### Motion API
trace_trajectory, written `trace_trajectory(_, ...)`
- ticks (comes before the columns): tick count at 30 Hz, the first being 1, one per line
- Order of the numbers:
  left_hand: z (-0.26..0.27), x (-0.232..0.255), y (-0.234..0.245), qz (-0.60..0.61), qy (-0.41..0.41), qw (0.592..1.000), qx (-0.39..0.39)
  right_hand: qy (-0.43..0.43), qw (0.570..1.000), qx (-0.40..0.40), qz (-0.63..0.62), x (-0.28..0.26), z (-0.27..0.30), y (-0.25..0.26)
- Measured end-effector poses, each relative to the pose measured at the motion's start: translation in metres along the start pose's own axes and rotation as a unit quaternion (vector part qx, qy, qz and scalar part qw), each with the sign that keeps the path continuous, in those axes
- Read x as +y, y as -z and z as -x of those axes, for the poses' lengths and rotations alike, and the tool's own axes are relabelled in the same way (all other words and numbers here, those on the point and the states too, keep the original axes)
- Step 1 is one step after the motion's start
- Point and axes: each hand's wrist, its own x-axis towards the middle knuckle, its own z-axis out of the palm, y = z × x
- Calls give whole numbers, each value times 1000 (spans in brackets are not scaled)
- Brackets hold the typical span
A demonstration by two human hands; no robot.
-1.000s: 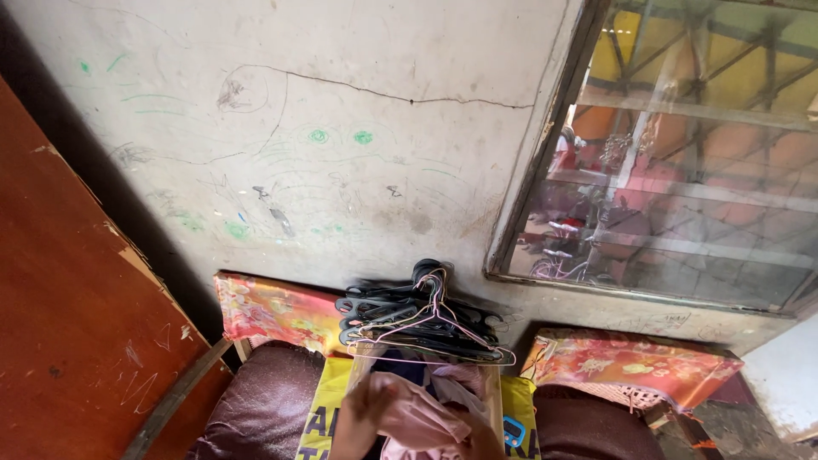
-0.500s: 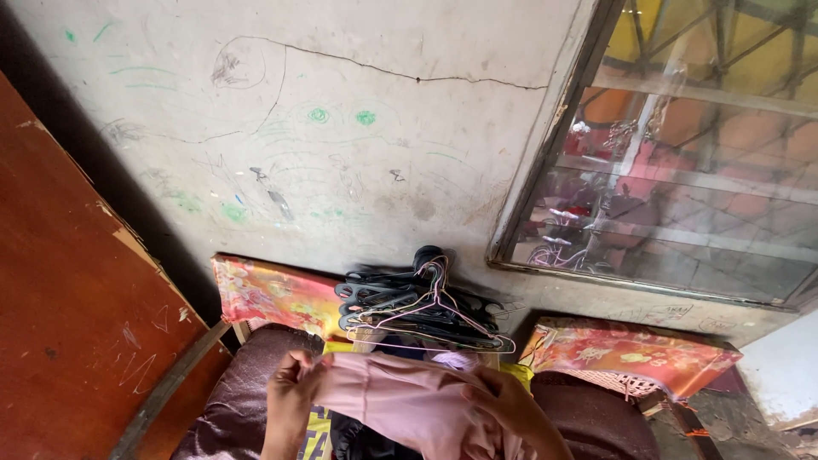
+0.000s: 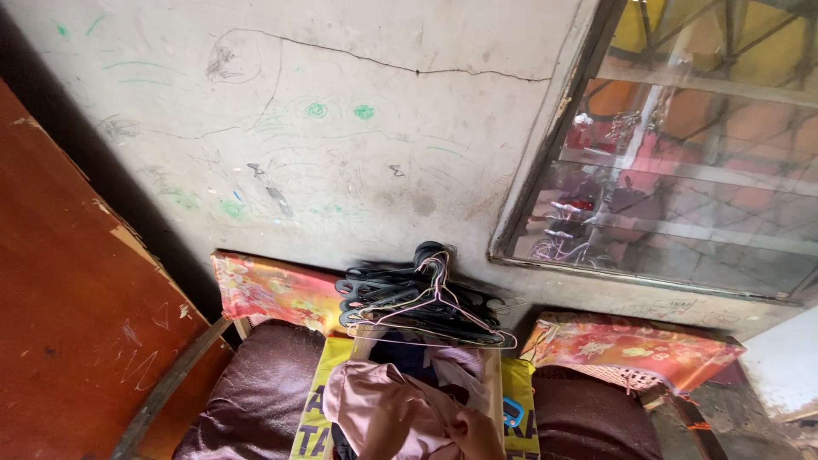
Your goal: Placing clothes on hangers and hanging them on an outdoor clothesline.
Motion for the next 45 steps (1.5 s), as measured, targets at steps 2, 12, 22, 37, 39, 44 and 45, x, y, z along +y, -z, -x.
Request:
trace_trajectory(2, -6, -12, -22, -77, -12, 996, -37, -9, 1000, -6, 10, 4, -1, -1)
trace_trajectory(12, -1, -42, -31, -236, 79, 963, -103, -45, 995, -77, 50, -16, -1, 9)
trace_trajectory(22, 27, -19, -1, -276, 216, 880, -322, -127, 930, 48, -341, -7, -12, 34)
trace_trajectory(37, 1, -2, -3, -35, -2, 995, -96, 70, 979, 41, -188, -96, 36, 125)
trace_trajectory(39, 3, 50, 27, -175, -32, 984, 23, 101, 975, 114, -162, -90, 32, 119)
trace_trajectory(44, 2, 60, 33, -137, 5, 989, 59, 47, 970, 57, -231, -109, 41, 144)
trace_trajectory(45, 2, 72, 38, -79, -14, 995, 64, 66, 962, 59, -257, -107, 38, 145)
